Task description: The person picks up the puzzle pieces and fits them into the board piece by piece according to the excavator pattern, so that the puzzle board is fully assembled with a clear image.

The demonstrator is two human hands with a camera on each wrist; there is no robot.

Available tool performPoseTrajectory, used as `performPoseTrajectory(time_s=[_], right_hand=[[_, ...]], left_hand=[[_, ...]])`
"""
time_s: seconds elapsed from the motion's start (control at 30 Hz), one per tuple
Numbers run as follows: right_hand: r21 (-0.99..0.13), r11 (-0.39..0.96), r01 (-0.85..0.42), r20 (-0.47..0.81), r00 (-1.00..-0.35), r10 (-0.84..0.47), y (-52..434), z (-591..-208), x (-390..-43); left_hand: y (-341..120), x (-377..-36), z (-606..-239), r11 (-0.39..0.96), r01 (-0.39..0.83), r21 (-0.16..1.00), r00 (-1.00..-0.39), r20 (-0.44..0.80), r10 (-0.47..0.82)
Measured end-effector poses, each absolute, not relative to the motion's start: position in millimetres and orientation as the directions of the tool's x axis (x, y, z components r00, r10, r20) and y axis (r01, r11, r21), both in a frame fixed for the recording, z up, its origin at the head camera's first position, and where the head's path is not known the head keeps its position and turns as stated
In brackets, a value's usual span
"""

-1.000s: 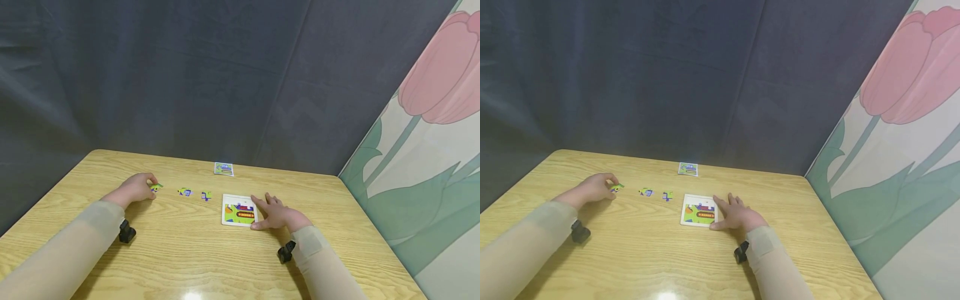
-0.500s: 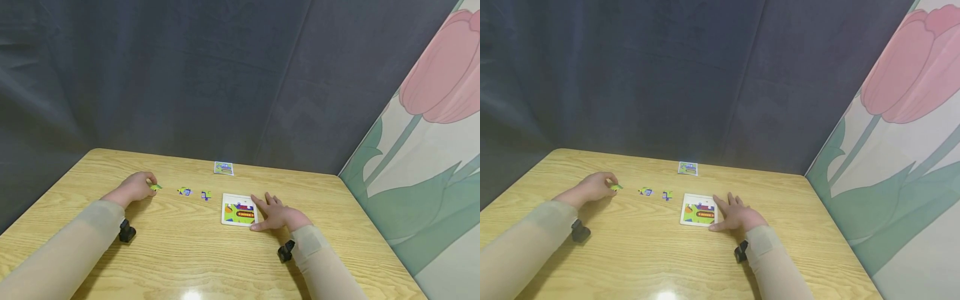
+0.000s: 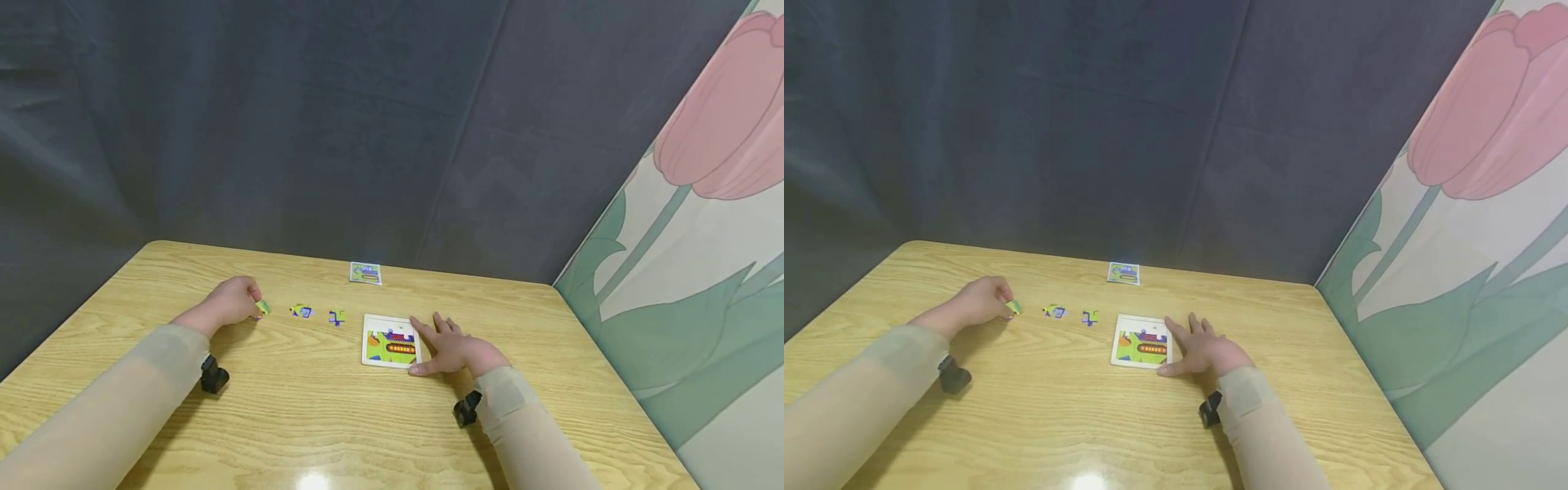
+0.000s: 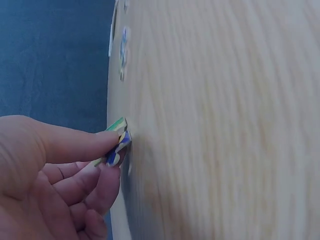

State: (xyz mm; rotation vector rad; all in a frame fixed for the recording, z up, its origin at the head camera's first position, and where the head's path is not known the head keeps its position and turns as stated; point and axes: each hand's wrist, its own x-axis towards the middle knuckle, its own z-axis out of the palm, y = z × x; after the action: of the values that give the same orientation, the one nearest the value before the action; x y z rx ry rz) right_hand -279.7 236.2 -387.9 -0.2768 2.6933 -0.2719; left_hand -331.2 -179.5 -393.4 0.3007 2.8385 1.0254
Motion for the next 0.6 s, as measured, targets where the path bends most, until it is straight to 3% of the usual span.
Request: performPoseTrajectory(time_s=[0.3,0.6], right_hand=[[-0.208,0.967,-0.144,-0.397,-0.891,-0.218,235,-389,-281],[-0.197,0.967,-0.159,-0.381,-0.897,-0.225,238,-397,-284]], left_hand=[[-156,-333,-389,0.666,0.201,0.719,-0.954,-0.011,0.3],[-103,-344,-381,0.611,0.231,0.757,-0.915,-0.045,0.401]])
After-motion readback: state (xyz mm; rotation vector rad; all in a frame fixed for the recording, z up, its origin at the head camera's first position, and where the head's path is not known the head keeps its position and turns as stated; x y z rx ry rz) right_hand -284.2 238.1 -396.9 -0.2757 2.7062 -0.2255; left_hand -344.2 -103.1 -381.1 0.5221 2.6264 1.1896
